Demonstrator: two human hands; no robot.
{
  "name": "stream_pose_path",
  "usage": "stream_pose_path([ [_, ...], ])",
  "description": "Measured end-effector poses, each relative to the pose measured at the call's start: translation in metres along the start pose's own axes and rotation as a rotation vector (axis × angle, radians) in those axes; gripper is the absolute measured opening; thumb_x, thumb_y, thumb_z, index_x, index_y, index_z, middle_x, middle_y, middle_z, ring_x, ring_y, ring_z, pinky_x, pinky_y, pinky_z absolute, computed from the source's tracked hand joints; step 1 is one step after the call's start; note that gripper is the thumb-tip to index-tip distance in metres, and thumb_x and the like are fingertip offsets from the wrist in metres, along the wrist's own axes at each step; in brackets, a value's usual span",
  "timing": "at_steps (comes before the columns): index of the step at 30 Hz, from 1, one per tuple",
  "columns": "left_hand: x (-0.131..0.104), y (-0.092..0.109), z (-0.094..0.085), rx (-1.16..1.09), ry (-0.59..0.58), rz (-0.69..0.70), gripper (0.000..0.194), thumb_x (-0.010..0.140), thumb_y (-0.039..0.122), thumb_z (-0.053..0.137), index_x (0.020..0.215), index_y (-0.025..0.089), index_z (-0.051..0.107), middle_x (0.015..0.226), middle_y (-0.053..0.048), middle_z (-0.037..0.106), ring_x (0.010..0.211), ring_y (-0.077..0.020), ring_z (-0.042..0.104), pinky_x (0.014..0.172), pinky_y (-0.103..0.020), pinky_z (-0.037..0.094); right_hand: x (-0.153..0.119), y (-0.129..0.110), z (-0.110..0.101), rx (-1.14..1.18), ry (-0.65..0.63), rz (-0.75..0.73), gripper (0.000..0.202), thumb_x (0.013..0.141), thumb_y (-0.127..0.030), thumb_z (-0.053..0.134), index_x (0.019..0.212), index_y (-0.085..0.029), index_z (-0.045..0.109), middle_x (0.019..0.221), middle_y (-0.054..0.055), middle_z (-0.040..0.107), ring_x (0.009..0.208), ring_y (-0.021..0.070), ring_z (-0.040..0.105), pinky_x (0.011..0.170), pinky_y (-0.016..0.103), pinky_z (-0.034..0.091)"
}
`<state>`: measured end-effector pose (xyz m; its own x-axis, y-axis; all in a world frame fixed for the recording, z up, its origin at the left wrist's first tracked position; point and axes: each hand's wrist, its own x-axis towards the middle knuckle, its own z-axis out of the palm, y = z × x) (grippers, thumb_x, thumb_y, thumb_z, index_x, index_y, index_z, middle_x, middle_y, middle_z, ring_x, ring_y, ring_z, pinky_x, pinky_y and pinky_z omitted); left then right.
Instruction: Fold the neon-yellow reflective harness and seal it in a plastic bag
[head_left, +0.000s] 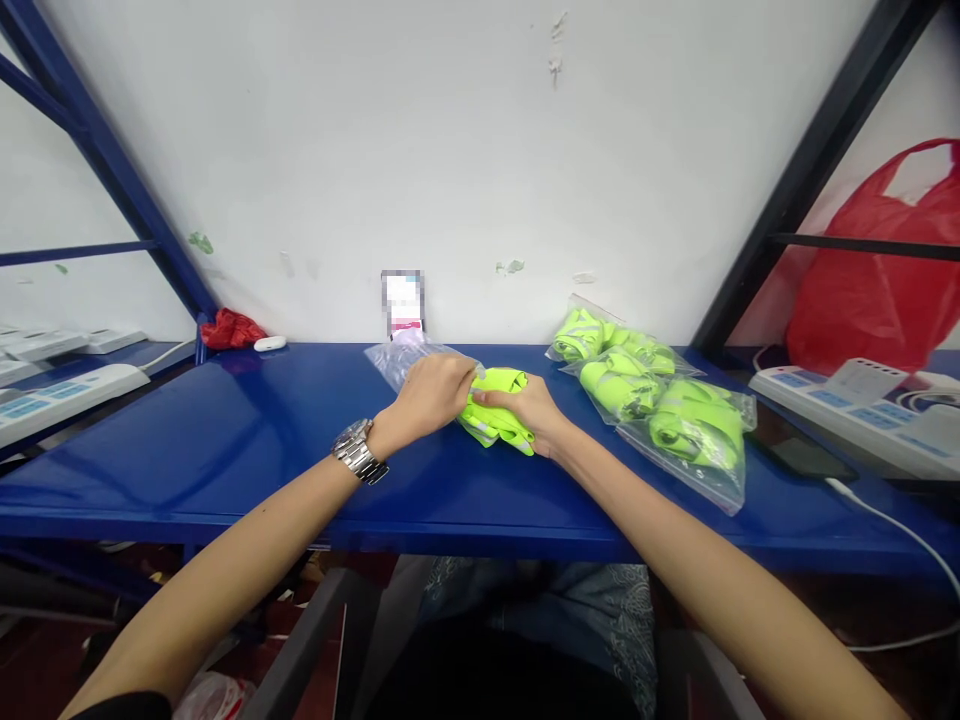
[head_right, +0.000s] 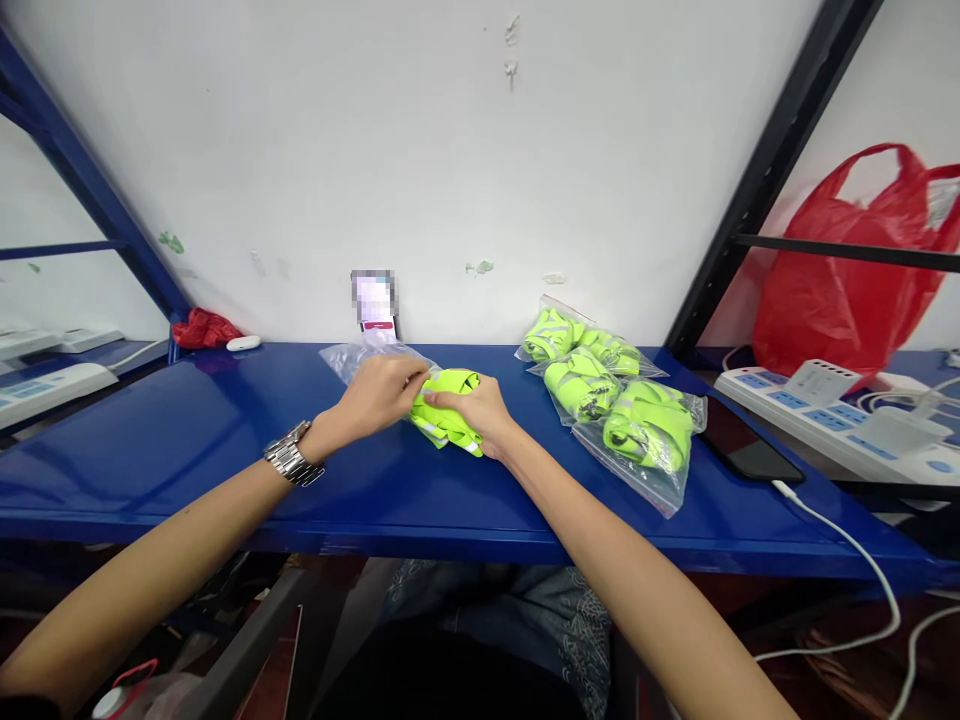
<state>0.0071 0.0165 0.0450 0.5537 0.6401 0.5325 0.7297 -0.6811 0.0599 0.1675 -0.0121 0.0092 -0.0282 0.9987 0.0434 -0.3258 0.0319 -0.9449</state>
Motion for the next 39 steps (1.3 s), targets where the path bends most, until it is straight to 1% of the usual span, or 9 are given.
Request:
stream_pose_path([
  [7, -0.015, 0.016, 0.014, -0.051, 0.167, -0.092, 0.026, 0.096, 0.022, 0.041, 0.095, 0.017, 0.067, 0.084, -0.007, 0.066, 0.074, -0.0171, 0.059, 0.066, -0.029, 0.041, -0.001, -0.006, 0.007, 0.097, 0.139, 0.039, 0.036, 0.045, -0.019, 0.089, 0.075, -0.014, 0.068, 0.071, 0.005, 0.074, 0.063, 0.0219, 0.069, 0.057, 0.032, 0.057],
  [10, -0.028, 0.024, 0.019, -0.050, 0.172, -0.162, 0.023, 0.092, 0.018, 0.044, 0.103, 0.015, 0.064, 0.089, -0.008, 0.066, 0.079, -0.0193, 0.061, 0.069, -0.030, 0.044, 0.001, -0.006, 0.008, 0.143, 0.180, 0.018, 0.034, 0.046, -0.018, 0.088, 0.073, -0.014, 0.068, 0.072, 0.005, 0.074, 0.064, 0.0217, 0.069, 0.057, 0.031, 0.058],
  [18, -0.034, 0.034, 0.020, -0.501, 0.222, -0.317, 0.022, 0.088, 0.021, 0.051, 0.108, 0.017, 0.061, 0.101, -0.009, 0.068, 0.085, -0.0189, 0.066, 0.074, -0.030, 0.054, 0.006, -0.004, 0.007, 0.282, 0.278, -0.088, 0.032, 0.051, -0.020, 0.087, 0.075, -0.015, 0.067, 0.076, 0.005, 0.073, 0.068, 0.0211, 0.069, 0.062, 0.033, 0.060],
  [21, -0.034, 0.034, 0.021, -0.567, 0.212, -0.254, 0.032, 0.085, 0.018, 0.053, 0.117, 0.016, 0.057, 0.104, -0.009, 0.063, 0.092, -0.0196, 0.065, 0.083, -0.034, 0.055, 0.006, -0.009, 0.004, 0.303, 0.335, -0.074, 0.030, 0.053, -0.018, 0.085, 0.077, -0.015, 0.067, 0.077, 0.004, 0.073, 0.068, 0.0208, 0.069, 0.064, 0.033, 0.059],
  [24, -0.035, 0.032, 0.021, -0.550, 0.170, -0.155, 0.040, 0.084, 0.018, 0.053, 0.124, 0.015, 0.052, 0.102, -0.009, 0.057, 0.093, -0.0197, 0.062, 0.087, -0.037, 0.053, 0.005, -0.015, -0.002, 0.297, 0.225, 0.041, 0.026, 0.057, -0.019, 0.083, 0.077, -0.014, 0.067, 0.077, 0.006, 0.073, 0.068, 0.0208, 0.069, 0.064, 0.032, 0.059],
  [27, -0.035, 0.031, 0.018, -0.534, 0.186, -0.184, 0.035, 0.087, 0.025, 0.052, 0.121, 0.015, 0.051, 0.095, -0.007, 0.056, 0.085, -0.0182, 0.057, 0.081, -0.035, 0.051, 0.001, -0.017, -0.007, 0.237, 0.061, 0.104, 0.025, 0.059, -0.022, 0.082, 0.077, -0.013, 0.068, 0.076, 0.007, 0.073, 0.067, 0.0216, 0.069, 0.062, 0.033, 0.058],
  [33, -0.027, 0.025, 0.003, -0.495, 0.044, -0.412, 0.039, 0.097, 0.041, 0.038, 0.123, 0.017, 0.053, 0.077, -0.002, 0.063, 0.073, -0.0184, 0.060, 0.070, -0.030, 0.045, -0.002, -0.010, -0.012, 0.019, -0.014, -0.069, 0.033, 0.053, -0.024, 0.084, 0.082, -0.014, 0.070, 0.081, 0.006, 0.074, 0.074, 0.0226, 0.068, 0.069, 0.033, 0.056],
  [37, -0.012, 0.007, -0.017, -0.361, -0.231, -0.338, 0.043, 0.099, 0.044, 0.031, 0.080, 0.021, 0.063, 0.056, -0.001, 0.057, 0.053, -0.0169, 0.054, 0.058, -0.029, 0.037, -0.004, -0.006, -0.012, -0.340, -0.088, -0.348, 0.047, 0.054, -0.027, 0.083, 0.098, -0.016, 0.072, 0.091, 0.004, 0.074, 0.082, 0.0214, 0.066, 0.075, 0.032, 0.052],
  [39, -0.005, 0.002, -0.026, -0.209, -0.208, -0.272, 0.049, 0.098, 0.044, 0.035, 0.061, 0.021, 0.057, 0.053, -0.003, 0.053, 0.055, -0.0178, 0.052, 0.058, -0.030, 0.034, -0.005, -0.005, -0.010, -0.514, -0.158, -0.482, 0.049, 0.058, -0.027, 0.080, 0.106, -0.017, 0.072, 0.096, 0.004, 0.074, 0.085, 0.0212, 0.066, 0.078, 0.031, 0.050],
])
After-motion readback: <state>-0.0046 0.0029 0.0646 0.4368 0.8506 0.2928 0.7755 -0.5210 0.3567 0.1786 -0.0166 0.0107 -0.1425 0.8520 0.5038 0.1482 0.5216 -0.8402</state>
